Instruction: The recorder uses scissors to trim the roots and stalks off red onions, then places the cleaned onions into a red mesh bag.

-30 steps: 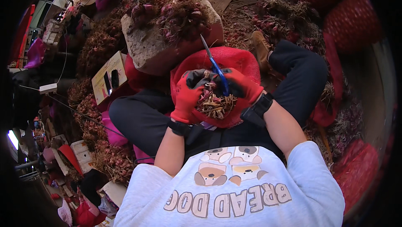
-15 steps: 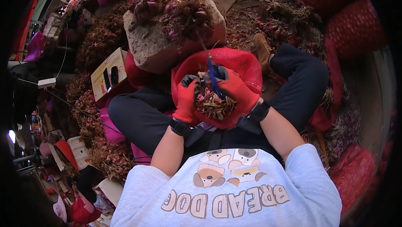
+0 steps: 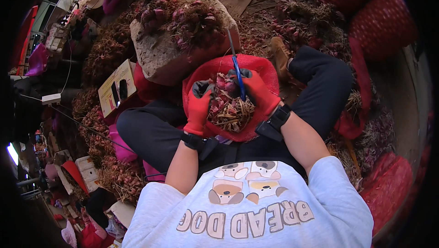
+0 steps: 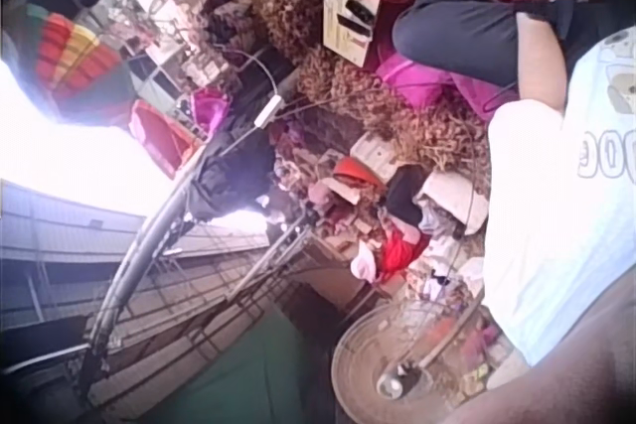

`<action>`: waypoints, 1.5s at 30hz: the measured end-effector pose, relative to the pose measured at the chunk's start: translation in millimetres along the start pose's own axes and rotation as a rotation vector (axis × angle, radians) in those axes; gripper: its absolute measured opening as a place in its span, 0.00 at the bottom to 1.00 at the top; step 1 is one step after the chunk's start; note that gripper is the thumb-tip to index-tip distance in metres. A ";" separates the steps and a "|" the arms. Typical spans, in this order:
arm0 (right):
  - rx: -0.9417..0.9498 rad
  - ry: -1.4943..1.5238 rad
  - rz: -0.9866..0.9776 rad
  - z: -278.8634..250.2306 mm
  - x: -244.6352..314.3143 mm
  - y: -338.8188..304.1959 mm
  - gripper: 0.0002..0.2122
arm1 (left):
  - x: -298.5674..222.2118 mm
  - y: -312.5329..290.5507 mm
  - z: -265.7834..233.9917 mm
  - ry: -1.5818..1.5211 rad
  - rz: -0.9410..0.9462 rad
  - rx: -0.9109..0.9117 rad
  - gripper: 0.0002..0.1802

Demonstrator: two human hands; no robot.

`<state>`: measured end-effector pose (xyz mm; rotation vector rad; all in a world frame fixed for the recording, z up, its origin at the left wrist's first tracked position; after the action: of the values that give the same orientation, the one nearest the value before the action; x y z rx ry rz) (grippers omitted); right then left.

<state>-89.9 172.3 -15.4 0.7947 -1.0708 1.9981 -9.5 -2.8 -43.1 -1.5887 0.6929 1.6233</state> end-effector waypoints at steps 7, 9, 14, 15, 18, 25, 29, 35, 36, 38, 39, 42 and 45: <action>-0.036 -0.417 -0.372 27.3 -3.4 -14.7 0.13 | -9.0 -8.5 4.2 0.284 0.157 -0.013 0.06; -0.105 -0.662 -0.634 29.0 -7.1 -14.7 0.13 | -8.2 -9.7 1.5 0.383 0.190 -0.030 0.08; -0.216 -0.588 -0.450 22.6 -10.6 -8.7 0.12 | -34.0 -15.5 13.7 0.734 0.628 -0.060 0.11; -0.219 -0.529 -0.389 22.1 -9.5 -8.3 0.11 | -38.5 -15.5 15.5 0.739 0.692 -0.039 0.09; -0.225 -0.148 -0.158 20.0 -7.1 -7.9 0.11 | -36.3 -11.4 14.2 0.459 0.481 0.038 0.04; -0.006 -0.002 -0.003 7.6 -0.2 -6.6 0.12 | -23.4 -8.5 -2.6 -0.489 -0.450 0.315 0.05; 0.166 0.211 0.060 5.8 3.3 0.2 0.12 | -18.3 -7.0 2.4 -0.578 -0.303 0.189 0.10; 0.273 0.188 0.167 -1.8 4.2 7.7 0.11 | -50.6 -5.5 2.6 -0.366 -0.441 0.355 0.12; 0.218 0.162 0.218 0.6 10.9 -0.5 0.11 | -50.4 -7.3 0.9 -0.325 -0.431 0.350 0.12; 0.260 0.127 0.222 -5.7 4.2 4.1 0.12 | -49.7 -10.8 -2.2 -0.242 -0.410 0.338 0.10; 0.287 0.110 0.225 -5.6 0.9 6.7 0.13 | -47.6 -10.5 -4.7 -0.226 -0.352 0.356 0.09; 0.284 0.234 0.317 -5.5 -8.9 8.7 0.10 | -42.3 -9.4 -8.1 -0.227 -0.295 0.369 0.09; 0.221 -0.006 0.146 -14.6 -18.1 11.5 0.09 | -45.7 -12.1 -3.0 -0.289 -0.399 0.328 0.08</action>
<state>-92.0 175.1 -41.1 0.8571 -0.9451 2.2674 -0.2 -4.7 3.3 -1.1398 0.4278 1.3270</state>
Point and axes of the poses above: each hand's wrist, its own y-axis towards the middle knuckle, its own z-axis out of the palm, x = y × z, the point moved 1 cm from there along y, towards the middle knuckle, and after that the axes turned 14 degrees about -x, right-handed, at the moved point
